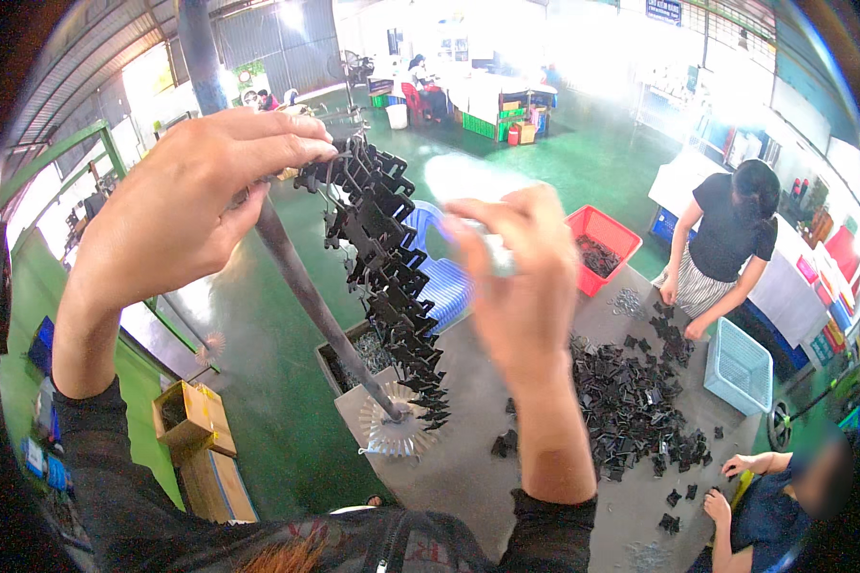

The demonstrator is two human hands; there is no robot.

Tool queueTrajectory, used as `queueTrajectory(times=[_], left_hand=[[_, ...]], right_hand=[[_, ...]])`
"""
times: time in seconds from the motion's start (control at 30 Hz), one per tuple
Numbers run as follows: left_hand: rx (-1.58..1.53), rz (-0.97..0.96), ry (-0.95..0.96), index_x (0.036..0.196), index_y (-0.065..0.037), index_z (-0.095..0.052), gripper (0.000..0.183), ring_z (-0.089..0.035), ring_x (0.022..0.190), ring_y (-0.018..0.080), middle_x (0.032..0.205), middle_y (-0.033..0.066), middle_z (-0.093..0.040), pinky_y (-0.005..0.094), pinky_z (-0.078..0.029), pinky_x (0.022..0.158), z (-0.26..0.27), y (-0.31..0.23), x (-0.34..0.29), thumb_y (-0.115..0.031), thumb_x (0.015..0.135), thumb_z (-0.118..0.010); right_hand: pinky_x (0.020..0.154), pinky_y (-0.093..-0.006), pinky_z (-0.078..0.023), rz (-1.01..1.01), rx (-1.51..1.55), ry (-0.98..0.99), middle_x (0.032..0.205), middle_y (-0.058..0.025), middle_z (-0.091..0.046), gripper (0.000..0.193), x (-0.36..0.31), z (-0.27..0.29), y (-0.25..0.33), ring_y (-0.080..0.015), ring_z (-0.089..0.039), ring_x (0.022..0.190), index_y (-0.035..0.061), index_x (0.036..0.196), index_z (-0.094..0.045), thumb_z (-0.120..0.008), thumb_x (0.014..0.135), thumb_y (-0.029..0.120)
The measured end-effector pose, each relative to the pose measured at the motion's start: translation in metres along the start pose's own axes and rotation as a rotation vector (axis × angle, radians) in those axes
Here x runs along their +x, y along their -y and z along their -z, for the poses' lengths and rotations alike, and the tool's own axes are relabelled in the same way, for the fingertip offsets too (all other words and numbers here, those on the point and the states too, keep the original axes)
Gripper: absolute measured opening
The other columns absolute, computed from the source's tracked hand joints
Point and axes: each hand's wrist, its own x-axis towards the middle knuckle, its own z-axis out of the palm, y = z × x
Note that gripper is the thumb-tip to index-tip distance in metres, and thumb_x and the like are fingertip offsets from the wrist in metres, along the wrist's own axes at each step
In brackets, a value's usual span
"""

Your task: The person hangs small black plastic-coated metal parts onto a vertical rotating metal rack by threading wire hooks through holes in the parts. The person then moves the entire loaded rack to a different station.

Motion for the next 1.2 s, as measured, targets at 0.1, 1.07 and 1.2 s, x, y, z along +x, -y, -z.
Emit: queueTrajectory(times=[0.1,1.07,1.2], left_hand=[[0.040,0.012,0.044,0.106,-0.002,-0.059,0.039,-0.053,0.106,0.0321,0.111,0.0124,-0.059,0.0396,-0.042,0.092,0.004,-0.008,0.002,0.009,0.069,-0.053],[-0.061,-0.096,-0.022,0.115,-0.001,-0.054,0.045,-0.050,0.111,0.0328,0.118,0.0154,-0.055,0.0400,-0.041,0.091,0.002,-0.006,0.001,0.001,0.071,-0.058],[0.073,-0.027,0.127,0.110,0.001,-0.057,0.038,-0.051,0.111,0.0314,0.116,0.0155,-0.056,0.0391,-0.042,0.092,0.009,-0.012,0.008,0.004,0.072,-0.056]], right_hand=[[0.064,-0.0333,-0.038,0.075,0.097,-0.022,0.074,-0.0053,-0.055,0.017,0.006,-0.022,0.041,-0.0217,-0.054,0.070,0.0081,0.082,-0.068,-0.071,0.071,0.021],[0.055,-0.0291,-0.041,-0.077,0.354,0.061,0.067,-0.0093,-0.056,0.008,0.020,-0.024,0.040,-0.0179,-0.054,0.061,0.0015,0.081,-0.068,-0.066,0.075,0.006],[0.059,-0.0251,-0.038,0.072,0.363,0.075,0.069,-0.0050,-0.054,0.010,0.023,-0.033,0.037,-0.0136,-0.050,0.064,-0.0017,0.082,-0.068,-0.065,0.075,0.006]])
